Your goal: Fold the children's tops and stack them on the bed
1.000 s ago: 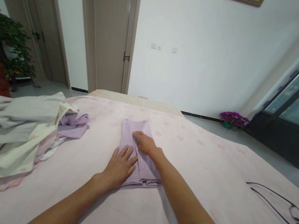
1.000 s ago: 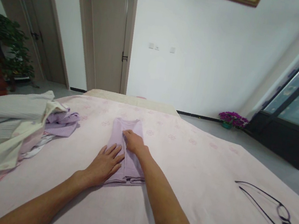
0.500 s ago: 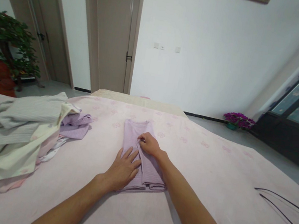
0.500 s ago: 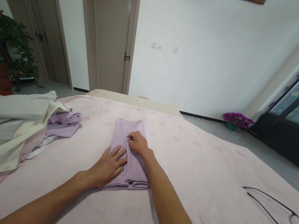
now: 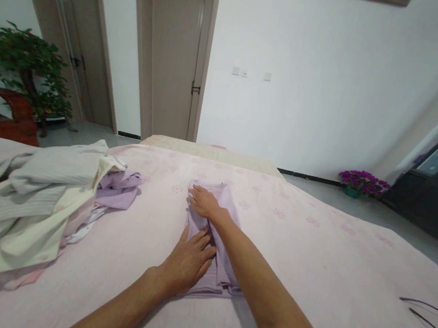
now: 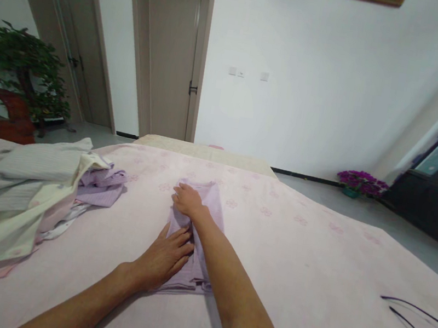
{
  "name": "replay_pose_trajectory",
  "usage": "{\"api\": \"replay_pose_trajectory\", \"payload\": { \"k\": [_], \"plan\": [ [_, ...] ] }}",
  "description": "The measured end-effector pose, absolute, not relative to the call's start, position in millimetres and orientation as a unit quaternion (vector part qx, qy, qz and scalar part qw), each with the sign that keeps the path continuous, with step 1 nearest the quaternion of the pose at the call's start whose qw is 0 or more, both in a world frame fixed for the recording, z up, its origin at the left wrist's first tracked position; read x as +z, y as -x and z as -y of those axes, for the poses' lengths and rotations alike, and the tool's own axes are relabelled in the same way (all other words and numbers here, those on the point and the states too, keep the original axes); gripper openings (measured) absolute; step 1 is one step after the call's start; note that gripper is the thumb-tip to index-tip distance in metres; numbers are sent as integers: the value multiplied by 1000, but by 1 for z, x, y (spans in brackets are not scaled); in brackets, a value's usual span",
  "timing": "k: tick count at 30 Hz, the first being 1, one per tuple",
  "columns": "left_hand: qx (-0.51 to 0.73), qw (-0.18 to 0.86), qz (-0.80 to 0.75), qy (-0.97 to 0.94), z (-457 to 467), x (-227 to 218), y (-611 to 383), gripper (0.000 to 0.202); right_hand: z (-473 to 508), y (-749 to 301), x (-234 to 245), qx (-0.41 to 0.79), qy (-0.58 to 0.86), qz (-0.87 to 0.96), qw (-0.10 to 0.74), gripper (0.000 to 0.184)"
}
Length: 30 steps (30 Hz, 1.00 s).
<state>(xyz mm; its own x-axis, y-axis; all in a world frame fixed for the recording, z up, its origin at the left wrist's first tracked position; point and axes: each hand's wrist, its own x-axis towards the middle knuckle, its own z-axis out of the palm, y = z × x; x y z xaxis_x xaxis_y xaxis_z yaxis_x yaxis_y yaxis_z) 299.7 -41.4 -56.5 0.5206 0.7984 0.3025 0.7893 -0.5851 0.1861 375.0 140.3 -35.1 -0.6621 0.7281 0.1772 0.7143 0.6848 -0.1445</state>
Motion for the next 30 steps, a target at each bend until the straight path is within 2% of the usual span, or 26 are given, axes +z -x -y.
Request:
{"api": "replay_pose_trajectory", "payload": {
  "k": [3, 8, 13, 15, 20, 24, 30],
  "plan": [
    [206, 27, -444, -871, 43, -55, -299, 22, -149, -376, -49, 32, 440, 892, 100, 35],
    [299, 94, -445, -839, 43, -58, -300, 23, -158, -386, -66, 17, 499, 857, 127, 33],
    [452, 128, -581, -664, 14, -62, -278, 22, -159, -387, -71, 7, 531, 832, 161, 32],
    [434, 113, -644, -620, -6, -64, -260, 24, -159, -388, -71, 5, 536, 826, 173, 32],
    [265, 20, -747, -610, -58, -67, -230, 27, -160, -390, -72, 5, 549, 812, 197, 32],
    [243, 10, -764, -597, -91, -68, -236, 24, -162, -391, -73, 8, 566, 796, 217, 38],
    [236, 28, -782, -576, -120, -68, -243, 34, -161, -393, -74, 34, 578, 765, 281, 25]
  ]
}}
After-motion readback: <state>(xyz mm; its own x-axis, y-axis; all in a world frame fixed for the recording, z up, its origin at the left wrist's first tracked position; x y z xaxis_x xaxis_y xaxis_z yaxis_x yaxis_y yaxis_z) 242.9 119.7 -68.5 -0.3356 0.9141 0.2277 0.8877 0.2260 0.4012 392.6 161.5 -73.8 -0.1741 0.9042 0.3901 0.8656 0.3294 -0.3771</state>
